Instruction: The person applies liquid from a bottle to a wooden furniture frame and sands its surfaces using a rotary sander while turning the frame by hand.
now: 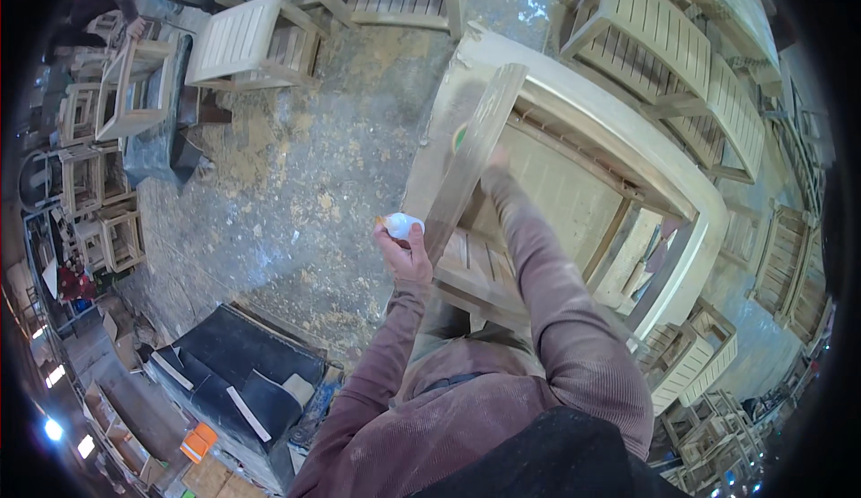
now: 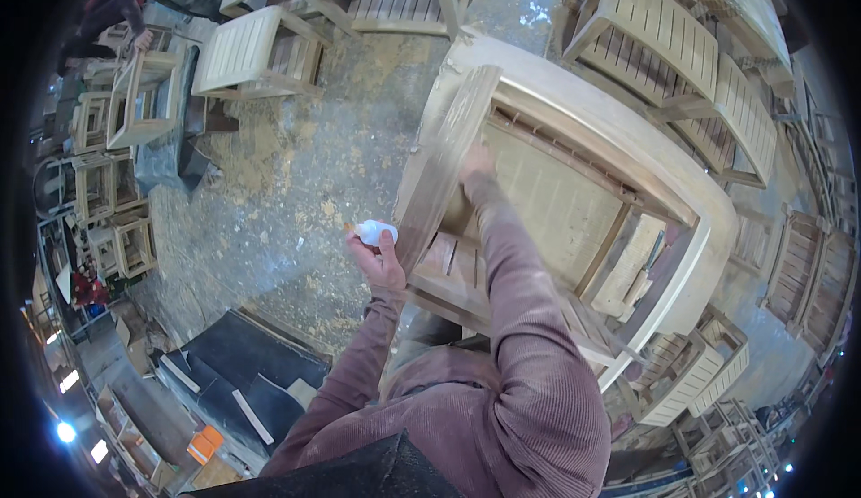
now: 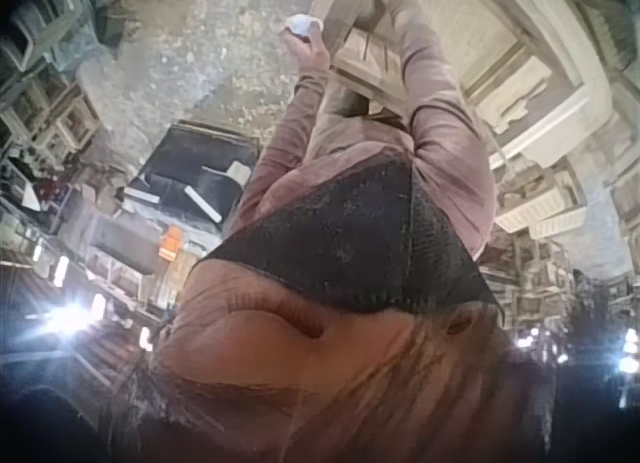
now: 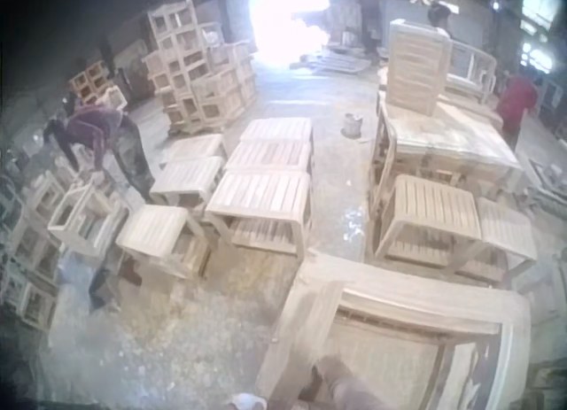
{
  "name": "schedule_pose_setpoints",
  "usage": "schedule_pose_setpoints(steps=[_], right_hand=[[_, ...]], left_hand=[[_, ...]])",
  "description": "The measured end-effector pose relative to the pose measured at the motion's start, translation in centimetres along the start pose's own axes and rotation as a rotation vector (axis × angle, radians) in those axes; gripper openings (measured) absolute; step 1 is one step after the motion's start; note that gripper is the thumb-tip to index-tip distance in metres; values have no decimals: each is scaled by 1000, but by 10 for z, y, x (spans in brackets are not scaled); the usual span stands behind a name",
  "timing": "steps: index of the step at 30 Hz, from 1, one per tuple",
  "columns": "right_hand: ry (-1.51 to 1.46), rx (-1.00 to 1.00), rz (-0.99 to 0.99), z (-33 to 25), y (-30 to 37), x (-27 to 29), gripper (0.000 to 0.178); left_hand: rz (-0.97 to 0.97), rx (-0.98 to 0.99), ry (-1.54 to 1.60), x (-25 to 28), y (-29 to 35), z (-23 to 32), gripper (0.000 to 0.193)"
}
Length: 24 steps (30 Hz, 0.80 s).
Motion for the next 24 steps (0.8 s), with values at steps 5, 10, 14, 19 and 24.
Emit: schedule_pose_setpoints(steps=[5, 10, 14, 19, 24], right_hand=[[841, 273, -491, -108, 116, -16, 33], [700, 177, -179, -83, 158, 46, 45], [825, 216, -94, -164, 241, 151, 52], [749, 515, 24, -232, 358, 252, 60], [640, 672, 96, -269, 463, 317, 64]], left_hand=[[45, 59, -71, 10, 4, 8, 51], [55, -82, -129, 4, 4, -11, 45], [49, -410, -194, -2, 45, 51, 40], [-625, -449, -67, -122, 137, 106, 43], [-1165, -767, -136, -203, 303, 196, 39]])
Point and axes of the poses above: each hand's wrist, its own y-axis away from the middle knuckle, its own x-axis out of the back of the hand, z = x × y, the point moved 10 cm from there along -y, towards the middle knuckle, and after that the axes turned 11 degrees about x, right-handed, at the moved point
